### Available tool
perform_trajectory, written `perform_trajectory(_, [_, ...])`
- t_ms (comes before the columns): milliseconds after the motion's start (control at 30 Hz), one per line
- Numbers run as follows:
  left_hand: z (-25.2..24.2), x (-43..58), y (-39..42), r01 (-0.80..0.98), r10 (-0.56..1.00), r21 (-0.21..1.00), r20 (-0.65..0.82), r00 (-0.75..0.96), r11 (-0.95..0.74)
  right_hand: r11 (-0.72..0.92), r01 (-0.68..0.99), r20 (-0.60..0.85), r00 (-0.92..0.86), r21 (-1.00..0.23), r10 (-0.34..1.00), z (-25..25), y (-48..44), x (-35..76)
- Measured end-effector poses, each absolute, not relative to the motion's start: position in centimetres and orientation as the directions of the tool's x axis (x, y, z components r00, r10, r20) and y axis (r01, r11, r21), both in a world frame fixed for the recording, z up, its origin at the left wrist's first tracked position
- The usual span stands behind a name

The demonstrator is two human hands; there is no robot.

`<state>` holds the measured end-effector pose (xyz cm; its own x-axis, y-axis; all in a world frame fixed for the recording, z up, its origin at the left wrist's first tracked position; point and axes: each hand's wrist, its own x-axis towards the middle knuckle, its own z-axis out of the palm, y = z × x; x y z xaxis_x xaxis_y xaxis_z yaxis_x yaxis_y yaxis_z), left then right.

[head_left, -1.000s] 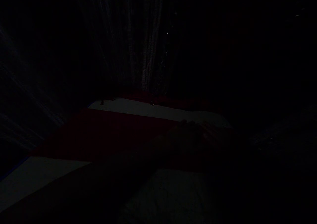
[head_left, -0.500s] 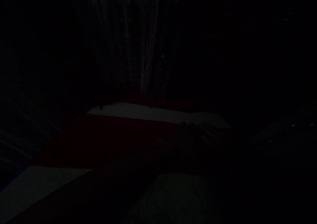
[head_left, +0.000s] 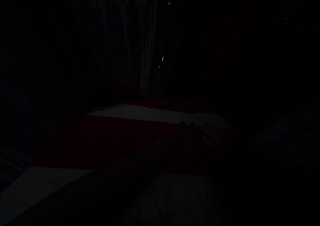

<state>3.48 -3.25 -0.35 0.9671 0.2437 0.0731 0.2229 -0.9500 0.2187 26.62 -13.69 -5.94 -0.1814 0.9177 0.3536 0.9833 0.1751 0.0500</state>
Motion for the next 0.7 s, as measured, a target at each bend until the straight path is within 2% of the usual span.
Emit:
perform_trajectory(100, [-0.2,3.3,-3.3,0.262,0.280,0.239,0.045,0.959,-0.935,0.209,0.976,0.353,-0.216,0.061,0.910,-6.6,-13.2,27.1])
perform_trajectory(233, [0.3,2.1,-3.0,0.317,0.327,0.234,0.005,0.945,-0.919,0.136,0.990,0.404,-0.138,0.034,0.904,-7.7,-12.0,28.3])
perform_trajectory(333, [0.9,0.0,-2.4,0.384,0.382,0.218,-0.054,0.923,-0.897,0.134,0.991,0.353,-0.119,-0.019,0.928,-8.1,-11.2,29.5])
perform_trajectory(433, [1.3,-2.5,-1.8,0.457,0.462,0.225,-0.034,0.886,-0.860,0.172,0.984,0.296,-0.149,-0.054,0.943,-8.1,-11.0,30.3])
perform_trajectory(567, [1.1,-4.9,-1.5,0.577,0.587,0.205,-0.014,0.809,-0.791,0.122,0.992,0.361,-0.102,-0.030,0.927,-7.9,-11.2,29.5])
perform_trajectory(700, [0.7,-5.7,-1.7,0.609,0.629,0.219,0.032,0.777,-0.762,0.075,0.995,0.421,-0.042,-0.062,0.906,-7.4,-11.0,27.4])
